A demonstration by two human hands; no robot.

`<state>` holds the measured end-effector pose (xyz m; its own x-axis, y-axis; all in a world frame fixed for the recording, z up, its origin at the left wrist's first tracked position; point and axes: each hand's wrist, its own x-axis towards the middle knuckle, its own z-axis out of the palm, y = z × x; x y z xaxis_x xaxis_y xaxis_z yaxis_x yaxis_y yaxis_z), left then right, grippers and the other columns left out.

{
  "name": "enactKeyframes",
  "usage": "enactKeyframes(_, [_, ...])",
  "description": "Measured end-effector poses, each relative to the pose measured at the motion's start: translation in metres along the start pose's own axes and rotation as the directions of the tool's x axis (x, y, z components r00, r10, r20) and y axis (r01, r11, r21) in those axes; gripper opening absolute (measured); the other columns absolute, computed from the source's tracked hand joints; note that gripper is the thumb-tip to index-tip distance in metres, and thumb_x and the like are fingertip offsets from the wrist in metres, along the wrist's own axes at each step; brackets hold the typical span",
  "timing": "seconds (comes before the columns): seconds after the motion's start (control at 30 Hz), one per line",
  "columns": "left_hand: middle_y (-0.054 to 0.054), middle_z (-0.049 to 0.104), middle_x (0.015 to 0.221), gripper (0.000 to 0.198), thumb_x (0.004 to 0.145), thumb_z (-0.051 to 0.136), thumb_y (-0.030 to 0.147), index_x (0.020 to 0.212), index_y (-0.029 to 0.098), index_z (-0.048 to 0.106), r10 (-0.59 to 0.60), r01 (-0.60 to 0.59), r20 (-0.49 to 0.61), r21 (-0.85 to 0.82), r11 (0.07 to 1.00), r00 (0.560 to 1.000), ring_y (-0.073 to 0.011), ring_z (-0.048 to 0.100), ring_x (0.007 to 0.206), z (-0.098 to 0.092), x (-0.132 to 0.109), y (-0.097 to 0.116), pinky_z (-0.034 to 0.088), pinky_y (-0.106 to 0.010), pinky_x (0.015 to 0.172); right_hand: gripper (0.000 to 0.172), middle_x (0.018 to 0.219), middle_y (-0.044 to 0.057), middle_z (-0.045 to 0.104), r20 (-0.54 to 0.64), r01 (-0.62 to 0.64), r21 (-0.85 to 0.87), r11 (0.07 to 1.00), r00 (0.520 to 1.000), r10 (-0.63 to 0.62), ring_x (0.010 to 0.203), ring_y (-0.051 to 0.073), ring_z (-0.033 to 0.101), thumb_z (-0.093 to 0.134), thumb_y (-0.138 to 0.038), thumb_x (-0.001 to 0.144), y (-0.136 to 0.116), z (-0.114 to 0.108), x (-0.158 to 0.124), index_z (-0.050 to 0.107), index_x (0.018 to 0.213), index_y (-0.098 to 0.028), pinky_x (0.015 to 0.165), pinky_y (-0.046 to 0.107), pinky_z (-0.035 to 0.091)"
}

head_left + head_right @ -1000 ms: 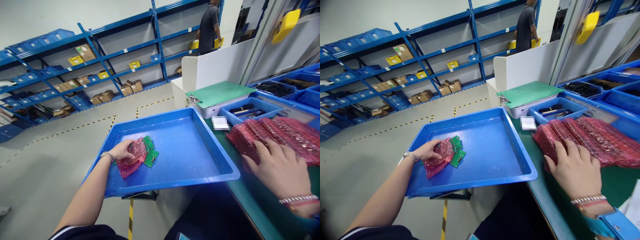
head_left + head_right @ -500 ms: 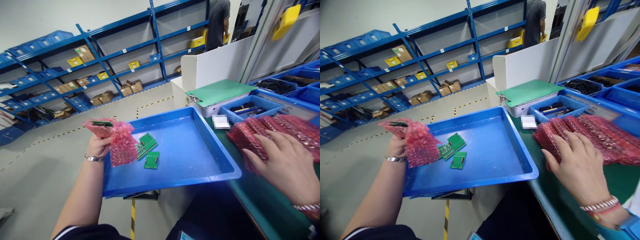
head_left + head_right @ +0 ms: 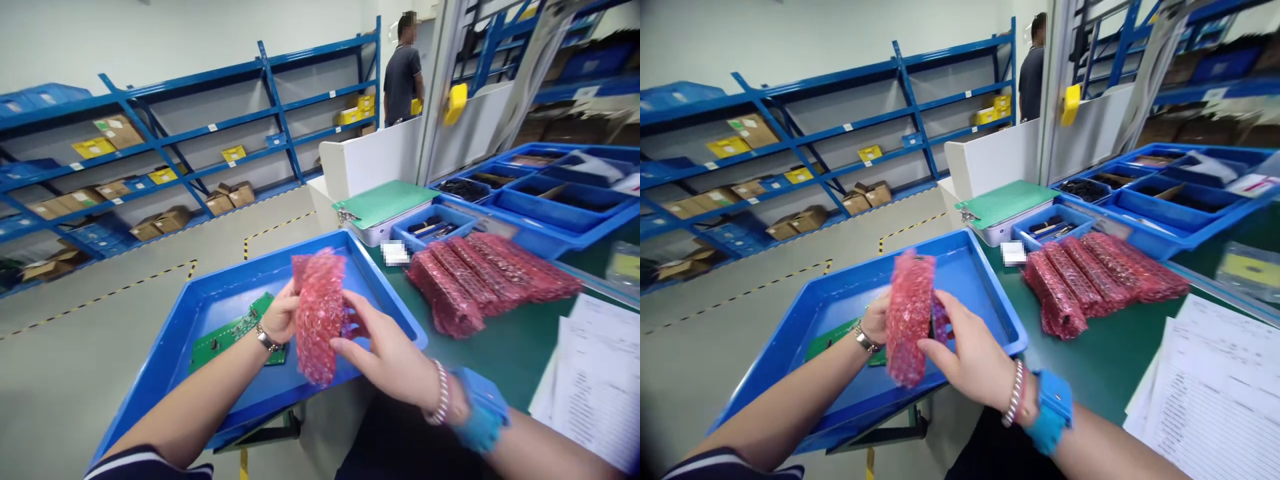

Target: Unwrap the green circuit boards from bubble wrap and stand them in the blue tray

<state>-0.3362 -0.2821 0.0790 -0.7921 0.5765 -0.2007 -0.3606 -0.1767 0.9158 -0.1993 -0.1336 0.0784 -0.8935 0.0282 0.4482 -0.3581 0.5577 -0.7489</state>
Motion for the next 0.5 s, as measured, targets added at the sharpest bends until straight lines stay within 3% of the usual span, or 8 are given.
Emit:
enactKeyframes(0.1, [-0.004, 0.061, 0.101, 0.055, 0.059, 0.075, 0.019, 0.109, 0.023, 0.053, 0.058, -0.065, 0.082, 0.082, 0.995, 0.995, -0.0158, 0.06, 0.082, 0.023, 0.006, -0.02, 0.048, -0.026, 0.073, 0.035, 0.093, 0.005, 0.063, -0.086, -0.158, 0.064, 0.985, 0.983, 0.163, 0.077, 0.016, 0.06, 0.051, -0.019, 0.082, 0.018, 0.008, 0.007, 0.046, 0.116, -0.017, 0.071, 0.029, 0.051])
enactKeyframes(0.2, [-0.007, 0.053, 0.119, 0.054, 0.072, 0.066, 0.037, 0.121, 0.028, 0.043, 0.056, -0.051, -0.036, 0.12, 0.991, 0.998, -0.0191, 0.057, 0.098, 0.027, 0.009, -0.029, 0.048, -0.031, 0.078, 0.031, 0.094, 0.007, 0.063, -0.196, -0.198, 0.029, 0.98, 0.96, 0.199, 0.083, 0.018, 0.06, 0.048, -0.013, 0.079, 0.041, 0.012, 0.007, 0.049, 0.11, -0.015, 0.075, 0.032, 0.049])
enactKeyframes(0.23, [-0.008, 0.049, 0.124, 0.054, 0.076, 0.059, 0.045, 0.125, 0.03, 0.04, 0.034, -0.032, -0.021, 0.106, 0.994, 0.999, -0.0209, 0.055, 0.102, 0.027, 0.007, -0.029, 0.048, -0.033, 0.078, 0.034, 0.1, 0.008, 0.062, -0.222, -0.185, 0.0, 0.983, 0.958, 0.18, 0.089, 0.019, 0.059, 0.048, -0.012, 0.078, 0.046, 0.013, 0.006, 0.048, 0.112, -0.015, 0.08, 0.034, 0.048])
enactKeyframes(0.3, [-0.008, 0.043, 0.133, 0.059, 0.076, 0.057, 0.049, 0.129, 0.031, 0.038, 0.016, -0.027, 0.123, 0.088, 0.996, 0.992, -0.0234, 0.051, 0.11, 0.027, 0.003, -0.029, 0.047, -0.035, 0.082, 0.04, 0.112, 0.011, 0.058, -0.227, -0.153, -0.061, 0.986, 0.964, 0.136, 0.101, 0.02, 0.056, 0.049, -0.012, 0.078, 0.05, 0.016, 0.003, 0.045, 0.118, -0.014, 0.088, 0.036, 0.045])
enactKeyframes(0.37, [-0.006, 0.045, 0.133, 0.063, 0.07, 0.068, 0.036, 0.127, 0.029, 0.042, 0.07, -0.092, 0.22, 0.091, 0.992, 0.973, -0.0225, 0.047, 0.116, 0.029, -0.001, -0.03, 0.043, -0.032, 0.091, 0.042, 0.115, 0.012, 0.056, -0.197, -0.133, -0.098, 0.986, 0.974, 0.112, 0.105, 0.021, 0.053, 0.053, -0.016, 0.077, 0.051, 0.018, 0.002, 0.044, 0.119, -0.013, 0.092, 0.037, 0.043])
enactKeyframes(0.43, [-0.006, 0.055, 0.122, 0.056, 0.066, 0.072, 0.022, 0.118, 0.023, 0.051, 0.107, -0.121, 0.147, 0.084, 0.989, 0.983, -0.0204, 0.052, 0.109, 0.03, -0.001, -0.033, 0.041, -0.03, 0.092, 0.044, 0.115, 0.011, 0.056, -0.165, -0.138, -0.087, 0.987, 0.979, 0.122, 0.106, 0.021, 0.052, 0.056, -0.019, 0.076, 0.05, 0.019, 0.002, 0.045, 0.118, -0.014, 0.092, 0.037, 0.043])
enactKeyframes(0.5, [-0.007, 0.064, 0.103, 0.037, 0.067, 0.071, 0.021, 0.102, 0.017, 0.058, 0.064, -0.065, 0.01, 0.047, 0.997, 0.998, -0.0189, 0.061, 0.091, 0.027, 0.005, -0.035, 0.046, -0.031, 0.084, 0.044, 0.115, 0.011, 0.056, -0.144, -0.158, -0.036, 0.987, 0.978, 0.151, 0.107, 0.021, 0.052, 0.056, -0.019, 0.076, 0.053, 0.018, 0.004, 0.045, 0.118, -0.015, 0.093, 0.038, 0.042])
